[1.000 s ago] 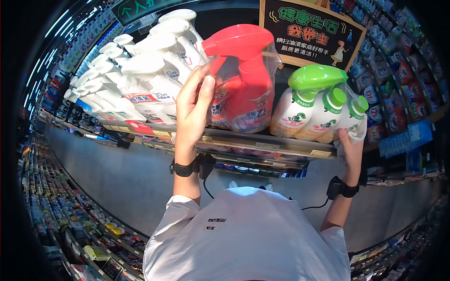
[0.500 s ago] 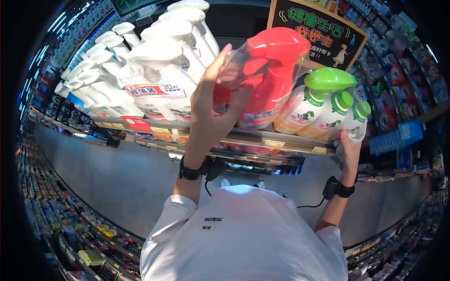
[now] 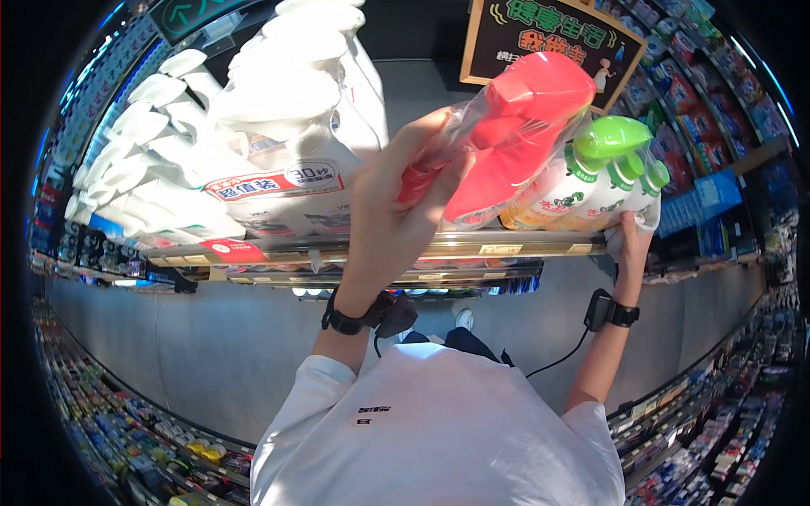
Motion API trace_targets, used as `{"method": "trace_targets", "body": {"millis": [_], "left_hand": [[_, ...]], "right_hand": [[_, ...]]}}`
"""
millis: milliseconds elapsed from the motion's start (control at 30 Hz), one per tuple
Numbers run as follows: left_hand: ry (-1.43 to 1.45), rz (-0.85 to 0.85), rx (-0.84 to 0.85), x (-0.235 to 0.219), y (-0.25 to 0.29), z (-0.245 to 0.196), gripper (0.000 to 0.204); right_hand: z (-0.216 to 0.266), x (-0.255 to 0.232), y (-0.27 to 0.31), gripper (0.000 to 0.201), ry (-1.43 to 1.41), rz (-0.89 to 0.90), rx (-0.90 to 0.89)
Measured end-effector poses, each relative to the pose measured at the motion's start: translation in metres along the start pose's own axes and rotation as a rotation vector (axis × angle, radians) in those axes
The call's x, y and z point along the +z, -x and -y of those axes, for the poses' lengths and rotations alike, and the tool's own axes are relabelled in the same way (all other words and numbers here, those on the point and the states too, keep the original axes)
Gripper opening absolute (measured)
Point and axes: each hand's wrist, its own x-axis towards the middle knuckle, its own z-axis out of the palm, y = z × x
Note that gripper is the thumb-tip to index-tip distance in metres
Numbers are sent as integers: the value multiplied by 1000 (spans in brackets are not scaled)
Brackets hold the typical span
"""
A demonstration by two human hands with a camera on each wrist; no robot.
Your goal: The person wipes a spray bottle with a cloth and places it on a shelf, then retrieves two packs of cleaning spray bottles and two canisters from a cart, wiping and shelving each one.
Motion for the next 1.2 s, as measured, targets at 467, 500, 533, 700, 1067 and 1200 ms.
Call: {"method": "trace_targets", "body": {"millis": [467,500,533,700,1067,1200], "left_hand": [[133,44,-140,-8,-2,-3,45],[191,42,-174,-7,-3,-6,46],[170,33,-206,-7,-4,-12,47],[188,8,-243,-3,-8,-10,52],[-170,-73,-64,9,-5,-12,53],[-129,-94,-163,12,-5,-21,42]], "right_hand": [[2,13,1,62,12,-70,-55],[3,14,0,59,-6,-83,-56],[4,16,-1,57,-12,-70,-59],[19,21,-5,53,-17,10,-68],[27,19,-11,49,-80,130,-24],[20,15,-15,48,-76,176,13]]}}
